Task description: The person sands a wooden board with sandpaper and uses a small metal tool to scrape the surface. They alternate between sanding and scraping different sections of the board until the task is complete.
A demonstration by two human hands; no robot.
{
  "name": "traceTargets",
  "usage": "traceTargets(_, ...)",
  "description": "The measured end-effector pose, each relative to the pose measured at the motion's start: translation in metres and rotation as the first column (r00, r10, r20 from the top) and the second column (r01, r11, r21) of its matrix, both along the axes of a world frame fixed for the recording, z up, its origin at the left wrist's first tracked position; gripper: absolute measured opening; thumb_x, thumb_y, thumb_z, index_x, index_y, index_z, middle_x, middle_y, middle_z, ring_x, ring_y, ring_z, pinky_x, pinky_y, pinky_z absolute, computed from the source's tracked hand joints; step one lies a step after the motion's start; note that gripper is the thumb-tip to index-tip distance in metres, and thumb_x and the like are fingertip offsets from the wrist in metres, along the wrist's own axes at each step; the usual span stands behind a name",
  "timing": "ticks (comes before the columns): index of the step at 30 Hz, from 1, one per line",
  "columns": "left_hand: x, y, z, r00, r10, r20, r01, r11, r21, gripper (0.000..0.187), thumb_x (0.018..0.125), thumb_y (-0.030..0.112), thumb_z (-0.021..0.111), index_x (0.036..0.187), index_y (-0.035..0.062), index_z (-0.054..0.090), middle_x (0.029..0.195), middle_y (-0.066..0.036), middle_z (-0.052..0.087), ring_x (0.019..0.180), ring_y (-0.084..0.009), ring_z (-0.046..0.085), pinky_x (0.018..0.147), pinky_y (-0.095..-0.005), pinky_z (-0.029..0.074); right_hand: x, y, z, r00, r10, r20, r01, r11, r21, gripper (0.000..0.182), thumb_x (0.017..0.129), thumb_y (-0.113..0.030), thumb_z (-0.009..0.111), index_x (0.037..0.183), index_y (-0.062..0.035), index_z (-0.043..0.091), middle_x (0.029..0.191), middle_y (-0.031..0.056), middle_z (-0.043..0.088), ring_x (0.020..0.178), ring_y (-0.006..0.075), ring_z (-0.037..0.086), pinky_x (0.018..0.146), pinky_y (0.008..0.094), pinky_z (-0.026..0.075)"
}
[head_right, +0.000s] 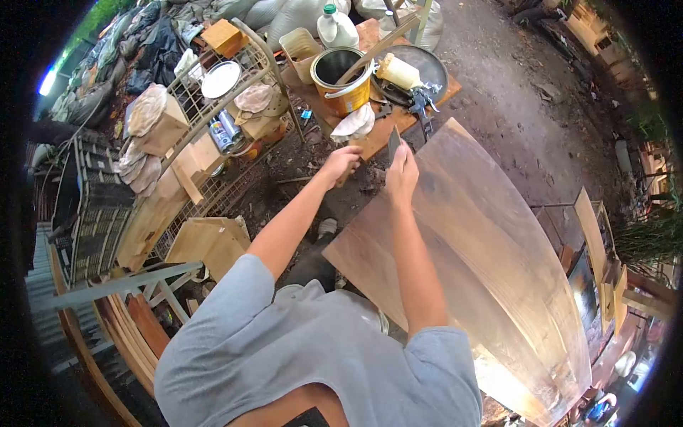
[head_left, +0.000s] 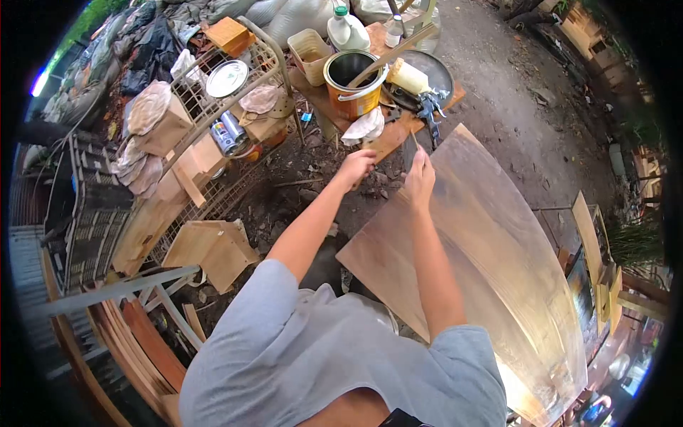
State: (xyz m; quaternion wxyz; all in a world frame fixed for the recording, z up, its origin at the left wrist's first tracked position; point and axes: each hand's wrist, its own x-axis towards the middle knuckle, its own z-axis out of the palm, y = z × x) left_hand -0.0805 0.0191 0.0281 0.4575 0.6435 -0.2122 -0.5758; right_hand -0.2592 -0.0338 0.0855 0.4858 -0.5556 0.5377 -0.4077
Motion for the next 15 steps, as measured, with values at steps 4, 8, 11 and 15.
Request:
traceTargets(4, 0.002, -0.086, -0.067, 0.963, -0.019, 0.270, 0.082, 0.971, -0.225, 0.044, 0.090, 0.012, 0.058, 0.131, -0.0027, 0.067, 0.100, -0.012, 0.073, 0.090, -0.0228, 0.068, 0.084, -0.0347, 0.054, 0.046, -0.078, -0.063, 0.997, -0.080, 0.017, 0.072, 0.956, 0.283, 0.050, 0.110, -0.041, 0.048, 0.140, -0.0029, 0.063, 0.113, 0.0113, 0.070, 0.104, 0.0257, 0.069, 0.067, 0.0374, 0.064)
traceTargets(8, 0.021, -0.119, -0.063, 0.978, -0.009, 0.210, 0.060, 0.970, -0.235, 0.043, 0.090, 0.010, 0.061, 0.131, -0.0003, 0.068, 0.136, -0.014, 0.065, 0.128, -0.0279, 0.059, 0.109, -0.0363, 0.044, 0.075, -0.120, -0.088, 0.929, 0.047, -0.367, -0.082, 0.993, -0.079, 0.056, 0.108, -0.042, 0.052, 0.146, -0.0013, 0.056, 0.141, 0.0188, 0.062, 0.128, 0.0308, 0.062, 0.108, 0.0412, 0.050)
traceTargets(11, 0.038, -0.090, -0.051, 0.848, 0.102, 0.519, 0.028, 0.971, -0.235, 0.044, 0.089, 0.015, 0.065, 0.131, 0.0045, 0.069, 0.141, -0.015, 0.061, 0.131, -0.0316, 0.056, 0.112, -0.0412, 0.042, 0.096, -0.136, -0.178, 0.963, 0.049, -0.264, -0.048, 0.999, 0.009, 0.065, 0.104, -0.046, 0.054, 0.153, -0.0033, 0.048, 0.152, 0.0238, 0.053, 0.143, 0.0355, 0.049, 0.119, 0.0392, 0.035)
traceTargets(15, 0.074, -0.057, -0.068, 0.436, 0.052, 0.898, 0.115, 0.987, -0.113, 0.058, 0.084, 0.018, 0.074, 0.140, 0.0121, 0.064, 0.152, -0.015, 0.053, 0.142, -0.0370, 0.044, 0.116, -0.0487, 0.040, 0.111, -0.129, -0.195, 0.959, 0.127, -0.253, -0.093, 0.985, 0.144, 0.074, 0.104, -0.050, 0.052, 0.161, -0.0069, 0.035, 0.161, 0.0223, 0.044, 0.150, 0.0347, 0.041, 0.122, 0.0373, 0.031)
